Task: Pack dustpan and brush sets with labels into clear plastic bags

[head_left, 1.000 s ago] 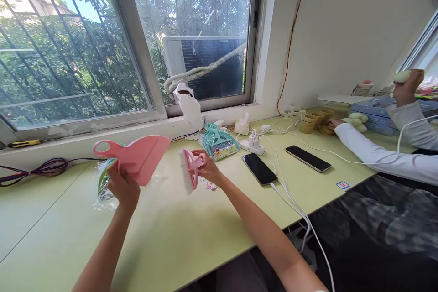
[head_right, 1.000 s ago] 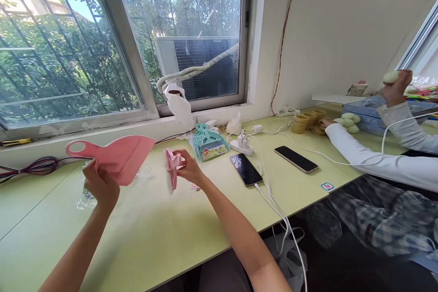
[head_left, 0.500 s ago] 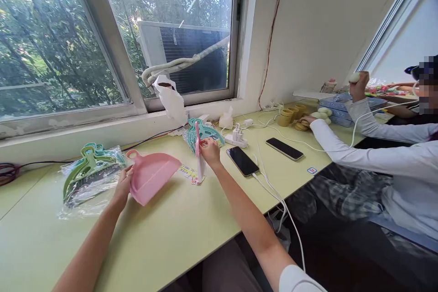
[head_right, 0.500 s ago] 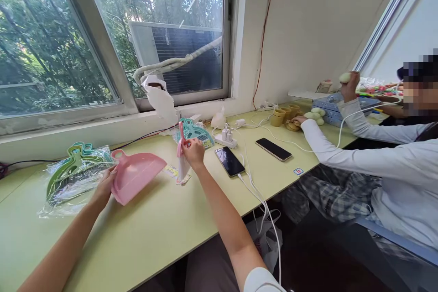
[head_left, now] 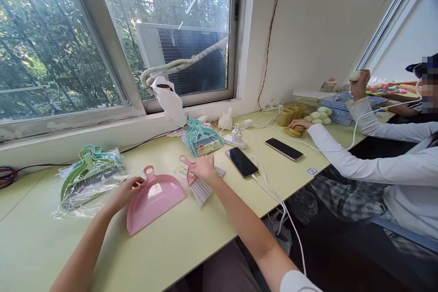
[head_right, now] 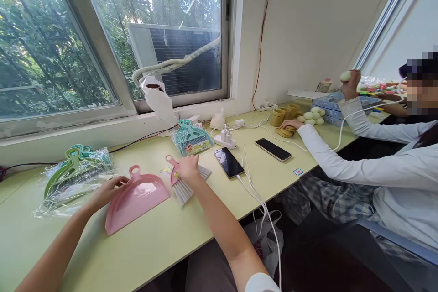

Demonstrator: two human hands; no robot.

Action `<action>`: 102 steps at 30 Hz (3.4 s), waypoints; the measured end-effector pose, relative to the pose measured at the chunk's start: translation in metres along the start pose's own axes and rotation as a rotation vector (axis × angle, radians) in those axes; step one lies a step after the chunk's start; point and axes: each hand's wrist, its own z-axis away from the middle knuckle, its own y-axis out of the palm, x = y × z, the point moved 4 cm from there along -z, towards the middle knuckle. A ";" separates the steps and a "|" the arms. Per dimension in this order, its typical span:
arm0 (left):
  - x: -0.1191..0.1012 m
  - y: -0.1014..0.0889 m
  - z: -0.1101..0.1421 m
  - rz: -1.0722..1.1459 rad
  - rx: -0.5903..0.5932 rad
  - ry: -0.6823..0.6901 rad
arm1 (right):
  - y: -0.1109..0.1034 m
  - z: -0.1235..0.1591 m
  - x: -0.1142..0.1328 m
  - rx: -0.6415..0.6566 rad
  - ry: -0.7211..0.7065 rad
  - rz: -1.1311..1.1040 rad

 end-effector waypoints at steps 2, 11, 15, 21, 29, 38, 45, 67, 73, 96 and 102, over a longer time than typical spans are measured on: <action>0.006 -0.001 0.001 -0.086 0.006 0.007 | 0.004 -0.003 -0.004 0.048 0.005 0.009; 0.006 -0.002 0.003 -0.211 -0.023 0.017 | 0.011 -0.005 0.000 -0.066 -0.064 0.122; 0.008 0.001 0.000 -0.258 -0.044 0.030 | 0.021 -0.009 0.002 -0.088 -0.081 0.131; 0.001 0.003 0.002 -0.357 -0.003 0.053 | 0.021 -0.016 -0.013 -0.068 -0.076 -0.073; -0.029 0.014 0.008 -0.470 0.024 0.142 | 0.000 -0.014 -0.006 -0.118 -0.119 -0.399; -0.093 0.064 0.025 -0.385 0.101 0.241 | 0.016 0.026 0.039 -0.086 -0.449 -0.034; -0.058 0.044 0.022 -0.539 -0.185 0.397 | 0.024 0.024 0.038 -0.030 -0.438 -0.083; -0.055 0.056 0.041 -0.838 -0.511 1.068 | 0.023 0.028 0.047 0.091 -0.544 -0.371; -0.057 0.054 0.043 -0.786 -0.546 1.110 | 0.025 0.024 0.047 0.086 -0.595 -0.390; -0.070 0.061 0.050 -0.828 -0.537 1.158 | 0.030 0.008 0.033 0.315 -0.677 -0.653; -0.085 0.065 0.059 -0.820 -0.477 1.211 | 0.030 0.006 0.021 0.606 -0.732 -0.725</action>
